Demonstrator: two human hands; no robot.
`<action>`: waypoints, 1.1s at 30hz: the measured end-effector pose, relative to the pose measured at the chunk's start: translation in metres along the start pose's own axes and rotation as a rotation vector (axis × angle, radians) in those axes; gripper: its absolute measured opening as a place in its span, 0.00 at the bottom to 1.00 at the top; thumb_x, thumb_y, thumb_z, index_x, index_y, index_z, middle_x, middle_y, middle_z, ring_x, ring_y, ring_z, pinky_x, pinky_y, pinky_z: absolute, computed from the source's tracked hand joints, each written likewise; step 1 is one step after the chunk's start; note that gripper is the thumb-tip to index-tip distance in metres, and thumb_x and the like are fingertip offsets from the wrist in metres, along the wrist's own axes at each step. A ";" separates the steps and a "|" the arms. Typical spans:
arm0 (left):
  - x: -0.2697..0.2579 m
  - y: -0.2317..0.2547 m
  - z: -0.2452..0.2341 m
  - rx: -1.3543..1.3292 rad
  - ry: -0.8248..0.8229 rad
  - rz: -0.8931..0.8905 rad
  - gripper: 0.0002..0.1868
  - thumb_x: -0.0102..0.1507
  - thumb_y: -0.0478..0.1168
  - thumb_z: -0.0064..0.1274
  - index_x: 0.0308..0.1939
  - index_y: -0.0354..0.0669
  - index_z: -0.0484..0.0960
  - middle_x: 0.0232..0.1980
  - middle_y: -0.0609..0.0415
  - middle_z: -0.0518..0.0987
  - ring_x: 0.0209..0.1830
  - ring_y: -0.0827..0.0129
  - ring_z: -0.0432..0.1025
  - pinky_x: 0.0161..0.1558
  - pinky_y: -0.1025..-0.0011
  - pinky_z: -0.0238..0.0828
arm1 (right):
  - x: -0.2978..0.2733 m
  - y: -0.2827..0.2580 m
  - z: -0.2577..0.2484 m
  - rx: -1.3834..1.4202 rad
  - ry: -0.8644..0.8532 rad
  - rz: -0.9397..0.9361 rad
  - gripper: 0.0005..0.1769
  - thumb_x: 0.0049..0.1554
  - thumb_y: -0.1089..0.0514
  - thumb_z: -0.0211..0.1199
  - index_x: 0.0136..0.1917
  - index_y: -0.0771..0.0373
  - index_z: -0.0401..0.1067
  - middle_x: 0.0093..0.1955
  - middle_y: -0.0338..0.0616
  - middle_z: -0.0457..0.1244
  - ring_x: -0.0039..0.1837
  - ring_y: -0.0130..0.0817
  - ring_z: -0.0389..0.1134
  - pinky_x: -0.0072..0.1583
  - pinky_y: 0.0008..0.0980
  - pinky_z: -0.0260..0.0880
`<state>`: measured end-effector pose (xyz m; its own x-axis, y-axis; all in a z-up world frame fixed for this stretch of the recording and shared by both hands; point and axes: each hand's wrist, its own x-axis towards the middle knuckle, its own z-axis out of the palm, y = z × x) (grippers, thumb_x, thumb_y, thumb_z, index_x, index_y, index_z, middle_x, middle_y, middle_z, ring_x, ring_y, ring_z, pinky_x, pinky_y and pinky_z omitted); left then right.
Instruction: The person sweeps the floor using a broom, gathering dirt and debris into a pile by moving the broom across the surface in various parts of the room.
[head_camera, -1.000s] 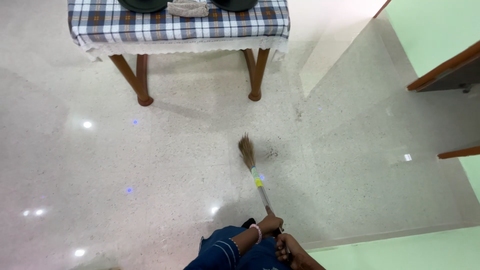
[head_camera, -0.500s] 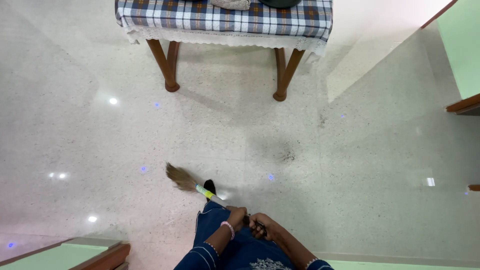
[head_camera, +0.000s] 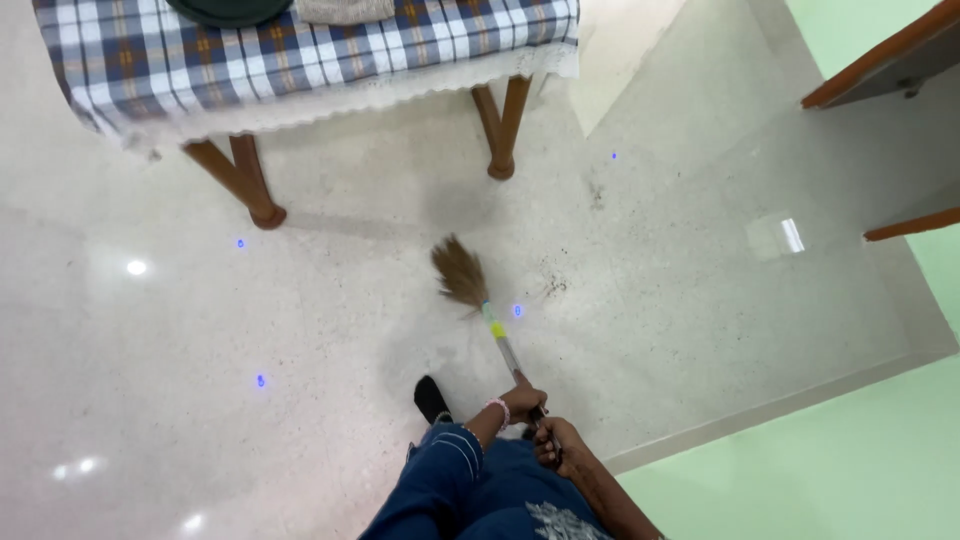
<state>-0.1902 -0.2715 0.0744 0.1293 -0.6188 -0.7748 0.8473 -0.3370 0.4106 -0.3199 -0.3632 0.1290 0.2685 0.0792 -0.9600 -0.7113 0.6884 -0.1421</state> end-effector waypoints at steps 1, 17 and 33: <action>-0.005 0.010 -0.006 0.060 -0.005 0.011 0.65 0.62 0.32 0.48 0.69 0.49 -0.02 0.38 0.42 0.76 0.33 0.59 0.74 0.26 0.60 0.72 | 0.002 -0.004 0.018 -0.003 0.001 -0.040 0.07 0.52 0.62 0.51 0.37 0.56 0.53 0.25 0.34 0.49 0.25 0.24 0.46 0.26 0.25 0.46; -0.104 -0.025 -0.149 -0.342 0.449 0.091 0.64 0.61 0.31 0.45 0.70 0.48 -0.02 0.39 0.39 0.77 0.26 0.60 0.71 0.27 0.65 0.72 | 0.042 0.001 0.157 -0.633 -0.174 0.170 0.06 0.50 0.63 0.54 0.43 0.63 0.64 0.28 0.34 0.54 0.27 0.22 0.50 0.28 0.21 0.49; -0.123 0.014 -0.209 -0.582 0.443 0.049 0.64 0.60 0.29 0.42 0.67 0.52 -0.05 0.38 0.40 0.75 0.27 0.56 0.71 0.31 0.58 0.73 | 0.090 -0.043 0.248 -0.829 -0.238 0.239 0.03 0.47 0.62 0.56 0.38 0.63 0.66 0.26 0.31 0.55 0.25 0.20 0.51 0.26 0.19 0.48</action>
<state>-0.0863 -0.0522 0.0753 0.2661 -0.2370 -0.9343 0.9556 0.1918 0.2235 -0.1040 -0.2072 0.1086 0.1149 0.3646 -0.9240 -0.9816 -0.1008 -0.1619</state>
